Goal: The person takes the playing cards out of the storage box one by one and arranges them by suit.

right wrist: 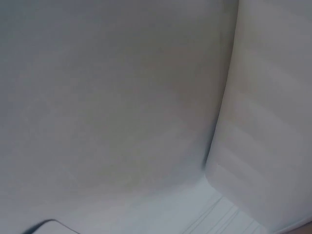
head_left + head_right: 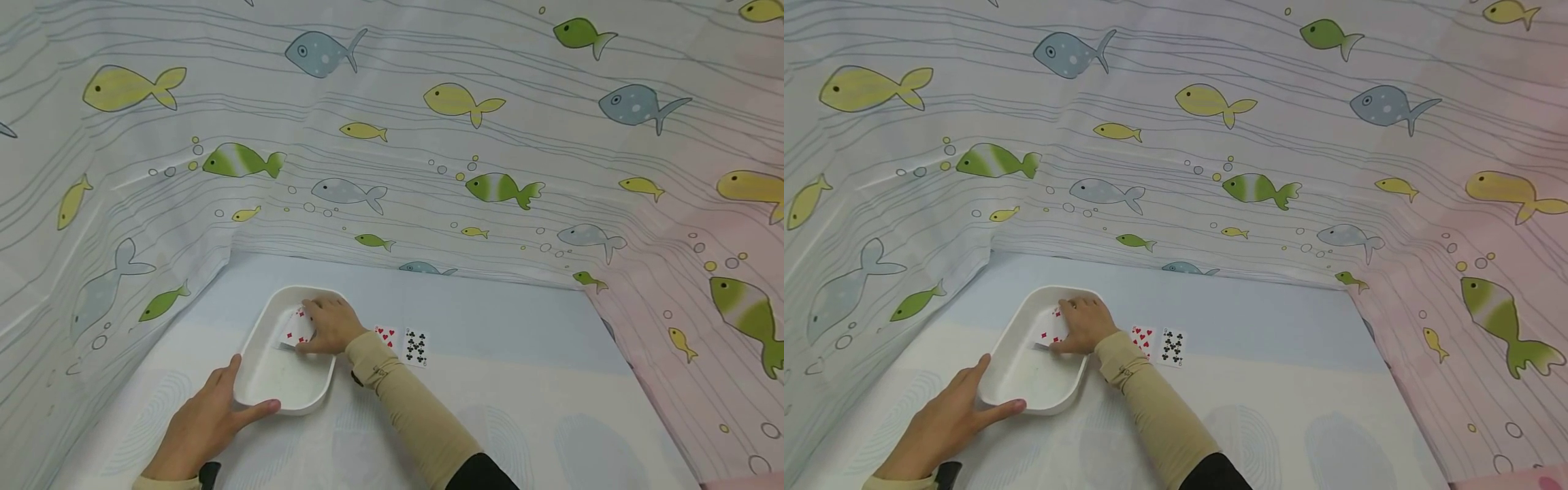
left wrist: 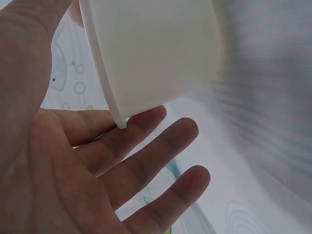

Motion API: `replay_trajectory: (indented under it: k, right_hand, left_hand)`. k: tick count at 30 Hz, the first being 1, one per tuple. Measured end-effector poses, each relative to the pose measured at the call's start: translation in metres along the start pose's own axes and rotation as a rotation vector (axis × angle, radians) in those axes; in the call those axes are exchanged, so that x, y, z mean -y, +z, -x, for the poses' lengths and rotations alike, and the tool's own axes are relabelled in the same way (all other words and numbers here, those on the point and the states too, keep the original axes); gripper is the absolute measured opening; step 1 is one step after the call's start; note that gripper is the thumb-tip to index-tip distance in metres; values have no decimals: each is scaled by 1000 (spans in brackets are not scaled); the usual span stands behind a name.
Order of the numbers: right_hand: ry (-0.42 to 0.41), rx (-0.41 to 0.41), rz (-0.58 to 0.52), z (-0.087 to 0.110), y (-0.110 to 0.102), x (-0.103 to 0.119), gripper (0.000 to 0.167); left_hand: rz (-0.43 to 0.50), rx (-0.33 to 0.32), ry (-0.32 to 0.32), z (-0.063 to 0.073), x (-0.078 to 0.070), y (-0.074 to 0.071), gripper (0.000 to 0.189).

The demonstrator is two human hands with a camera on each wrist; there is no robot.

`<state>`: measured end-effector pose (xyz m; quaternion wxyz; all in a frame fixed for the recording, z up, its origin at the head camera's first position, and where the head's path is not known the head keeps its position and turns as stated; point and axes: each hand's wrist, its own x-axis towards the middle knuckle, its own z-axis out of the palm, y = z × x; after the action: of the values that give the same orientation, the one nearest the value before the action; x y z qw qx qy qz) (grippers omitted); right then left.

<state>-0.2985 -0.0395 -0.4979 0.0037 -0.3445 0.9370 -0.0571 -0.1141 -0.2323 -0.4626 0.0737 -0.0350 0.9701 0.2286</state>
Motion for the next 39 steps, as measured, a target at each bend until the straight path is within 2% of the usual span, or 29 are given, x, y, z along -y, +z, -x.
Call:
replay_trajectory:
  k: [11,22,27,39]
  right_hand:
    - [-22,-52,-44,1,-2,-4,94]
    - [-60,-82,-151,5,-8,-7,95]
    - [-91,-128,-227,8,-18,-8,94]
    - [-130,-205,-222,27,-42,-10,96]
  left_hand:
    - [-4,-14,13,1,0,0,128]
    - [-8,-28,20,2,-1,1,129]
    - [-7,-31,25,3,-1,0,128]
    - [0,10,-15,1,-2,-2,132]
